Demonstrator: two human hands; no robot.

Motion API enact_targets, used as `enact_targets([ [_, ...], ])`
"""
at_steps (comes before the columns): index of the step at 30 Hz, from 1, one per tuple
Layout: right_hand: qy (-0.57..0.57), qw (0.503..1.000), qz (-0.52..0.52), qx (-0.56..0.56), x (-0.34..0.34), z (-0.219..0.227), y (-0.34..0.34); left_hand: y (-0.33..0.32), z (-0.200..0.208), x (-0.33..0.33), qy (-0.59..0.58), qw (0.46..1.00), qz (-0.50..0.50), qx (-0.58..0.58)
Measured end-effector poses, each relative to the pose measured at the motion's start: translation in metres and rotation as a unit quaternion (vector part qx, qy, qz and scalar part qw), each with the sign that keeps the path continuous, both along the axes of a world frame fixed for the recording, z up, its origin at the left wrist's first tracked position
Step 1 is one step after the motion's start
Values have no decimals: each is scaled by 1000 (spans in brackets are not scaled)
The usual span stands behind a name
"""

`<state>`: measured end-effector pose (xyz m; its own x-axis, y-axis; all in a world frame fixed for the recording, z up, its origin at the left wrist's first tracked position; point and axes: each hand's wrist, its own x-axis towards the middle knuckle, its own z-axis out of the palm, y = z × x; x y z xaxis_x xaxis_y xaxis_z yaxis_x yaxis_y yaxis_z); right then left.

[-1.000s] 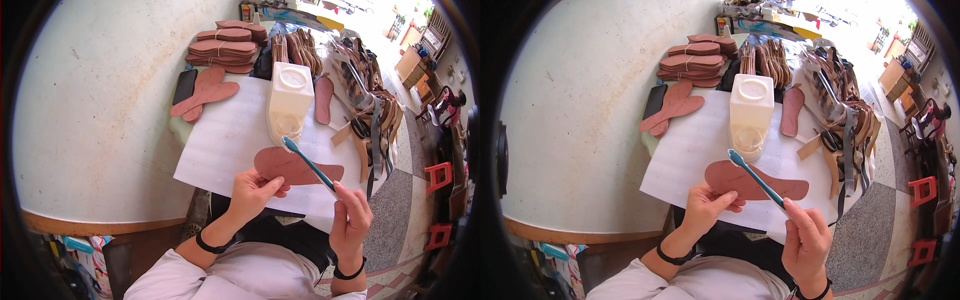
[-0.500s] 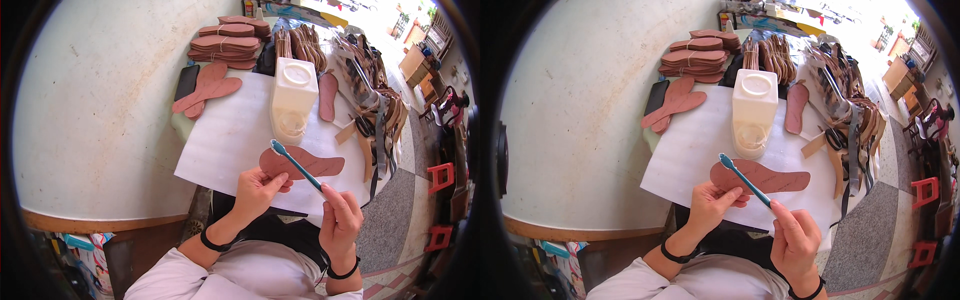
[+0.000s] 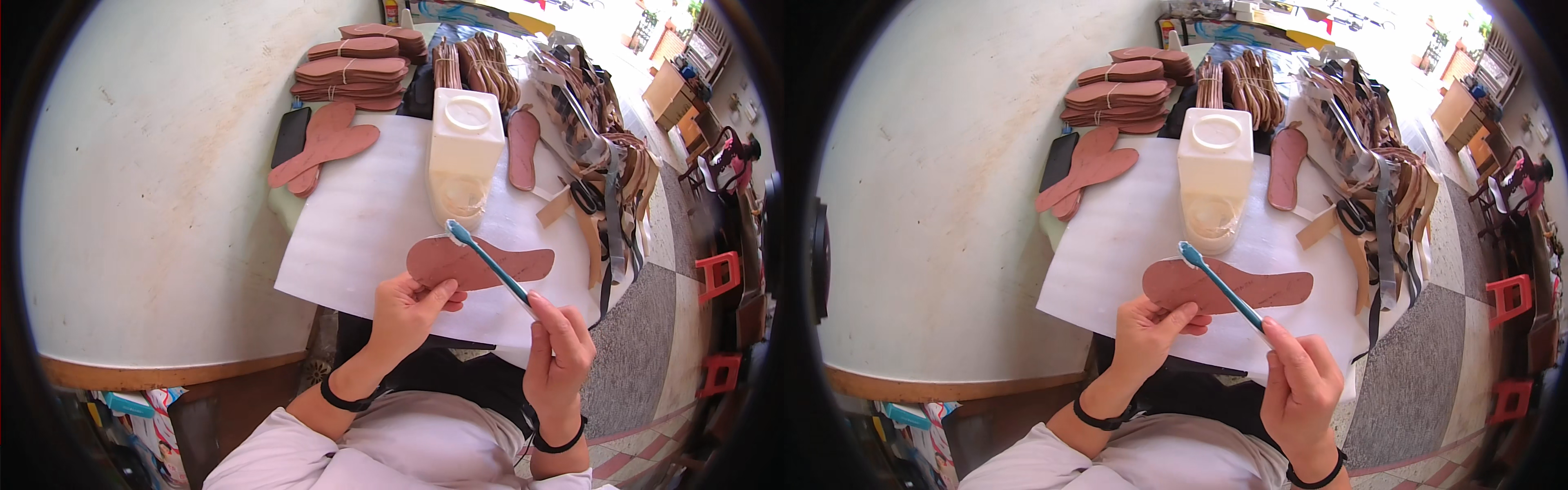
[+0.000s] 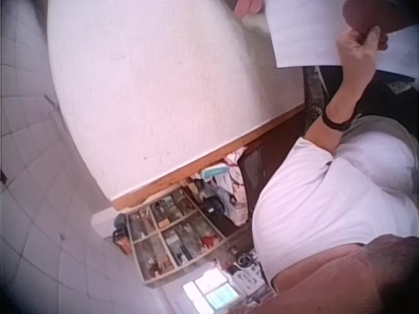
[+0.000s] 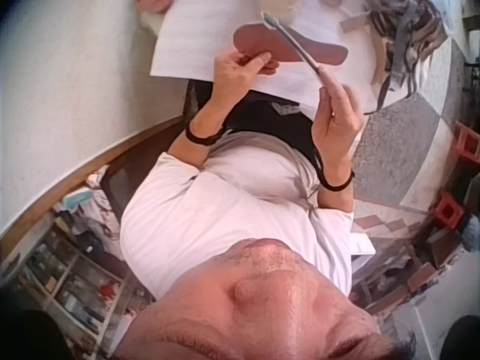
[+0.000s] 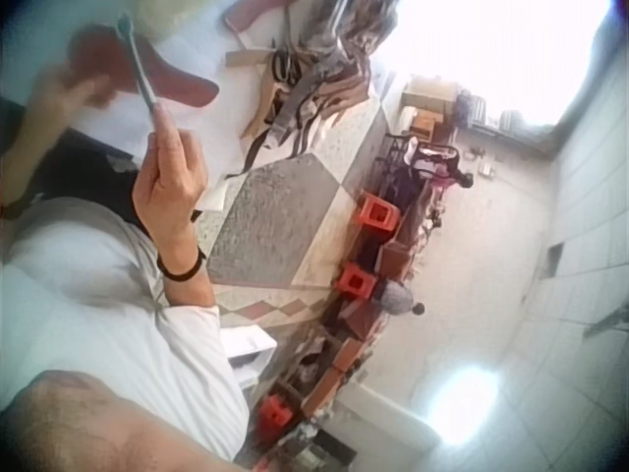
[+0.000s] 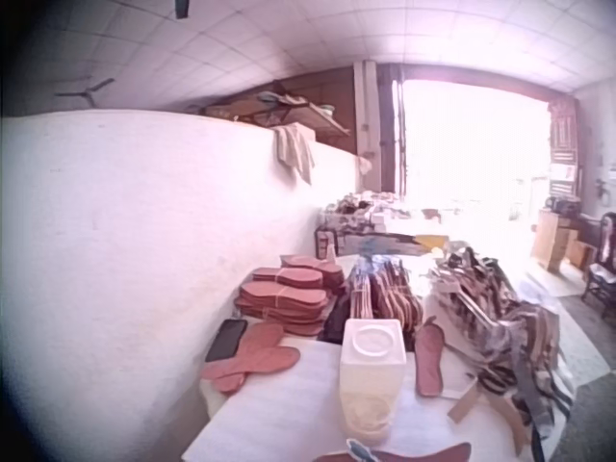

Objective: The recorder is applying glue to the edges of shoe insoles using a brush.

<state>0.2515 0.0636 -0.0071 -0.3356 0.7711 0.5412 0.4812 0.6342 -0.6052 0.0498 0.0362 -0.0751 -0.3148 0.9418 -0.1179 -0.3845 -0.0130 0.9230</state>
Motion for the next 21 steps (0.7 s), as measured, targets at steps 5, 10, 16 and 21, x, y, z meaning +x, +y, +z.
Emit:
enact_targets([
  [5,-12,1000,-24,-14,6,-3,0,-1,-2,-3,-1,1000,-3,10],
  [10,-16,998,-53,-24,18,-4,-2,-2,-1,-4,-10,1000,-4,15],
  [16,-21,996,-76,-29,31,-5,-5,-3,-3,-8,-30,999,-10,21],
  [21,-18,995,-90,-30,40,-6,-5,-3,-1,-9,-39,999,-5,18],
])
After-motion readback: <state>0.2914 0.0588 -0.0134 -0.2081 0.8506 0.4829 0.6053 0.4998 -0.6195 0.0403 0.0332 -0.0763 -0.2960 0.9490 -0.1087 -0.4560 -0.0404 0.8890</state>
